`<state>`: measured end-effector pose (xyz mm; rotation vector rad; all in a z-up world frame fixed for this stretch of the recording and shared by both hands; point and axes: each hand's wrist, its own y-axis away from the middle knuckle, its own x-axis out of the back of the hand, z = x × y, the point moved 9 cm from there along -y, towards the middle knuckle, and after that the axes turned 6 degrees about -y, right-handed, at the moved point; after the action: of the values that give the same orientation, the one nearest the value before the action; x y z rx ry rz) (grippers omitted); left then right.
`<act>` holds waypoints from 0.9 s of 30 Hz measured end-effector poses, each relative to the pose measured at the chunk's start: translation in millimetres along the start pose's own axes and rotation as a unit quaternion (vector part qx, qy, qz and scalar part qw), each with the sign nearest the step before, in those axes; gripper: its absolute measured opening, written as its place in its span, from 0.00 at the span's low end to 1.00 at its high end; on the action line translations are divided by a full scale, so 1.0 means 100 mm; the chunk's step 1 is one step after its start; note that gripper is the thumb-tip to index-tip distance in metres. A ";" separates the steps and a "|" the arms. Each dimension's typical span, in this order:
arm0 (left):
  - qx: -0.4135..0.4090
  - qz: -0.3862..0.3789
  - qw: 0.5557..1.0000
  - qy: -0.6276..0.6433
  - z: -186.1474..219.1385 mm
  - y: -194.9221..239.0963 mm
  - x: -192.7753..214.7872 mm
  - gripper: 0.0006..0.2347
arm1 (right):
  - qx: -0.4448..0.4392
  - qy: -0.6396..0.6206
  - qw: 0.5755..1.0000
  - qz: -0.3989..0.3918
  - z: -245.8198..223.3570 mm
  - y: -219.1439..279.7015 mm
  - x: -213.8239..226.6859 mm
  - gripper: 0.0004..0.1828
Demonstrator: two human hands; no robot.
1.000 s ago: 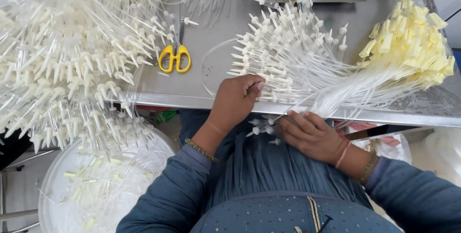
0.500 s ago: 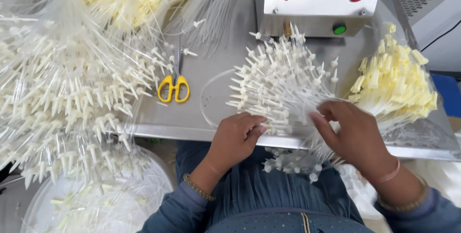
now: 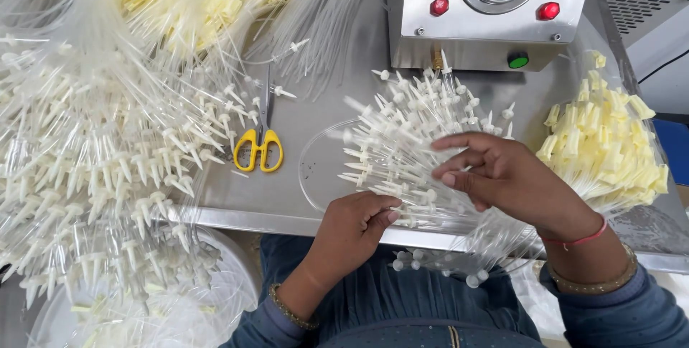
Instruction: The recorder is assembling and inspecting plastic IV set components on a stainless steel workstation.
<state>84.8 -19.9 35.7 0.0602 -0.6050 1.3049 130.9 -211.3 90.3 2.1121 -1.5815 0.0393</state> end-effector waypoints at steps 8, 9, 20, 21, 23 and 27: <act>0.083 0.000 0.990 0.113 -0.17 -0.03 -0.04 0.10 | 0.098 0.151 0.979 -0.099 -0.25 -0.16 -0.38 0.32; 0.105 -0.011 0.979 0.173 -0.24 -0.02 -0.08 0.09 | 0.074 0.031 0.981 -0.175 -0.23 -0.13 -0.51 0.32; 0.133 0.031 0.959 0.246 -0.41 0.00 -0.04 0.11 | 0.212 0.009 0.977 0.034 0.41 0.03 -0.08 0.14; 0.116 0.017 0.966 0.232 -0.35 0.00 -0.05 0.11 | 0.168 -0.012 0.984 0.058 0.57 0.04 -0.04 0.14; 0.105 0.013 0.968 0.227 -0.36 0.00 -0.08 0.11 | 0.190 0.006 0.980 0.055 0.50 0.07 -0.05 0.14; 0.081 0.019 0.975 0.208 -0.36 0.01 -0.07 0.12 | 0.193 0.023 0.979 0.057 0.54 0.04 -0.04 0.13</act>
<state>97.0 -12.0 1.7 -0.0902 -0.1414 1.3519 112.0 -230.0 43.6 2.2786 -1.7796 0.4654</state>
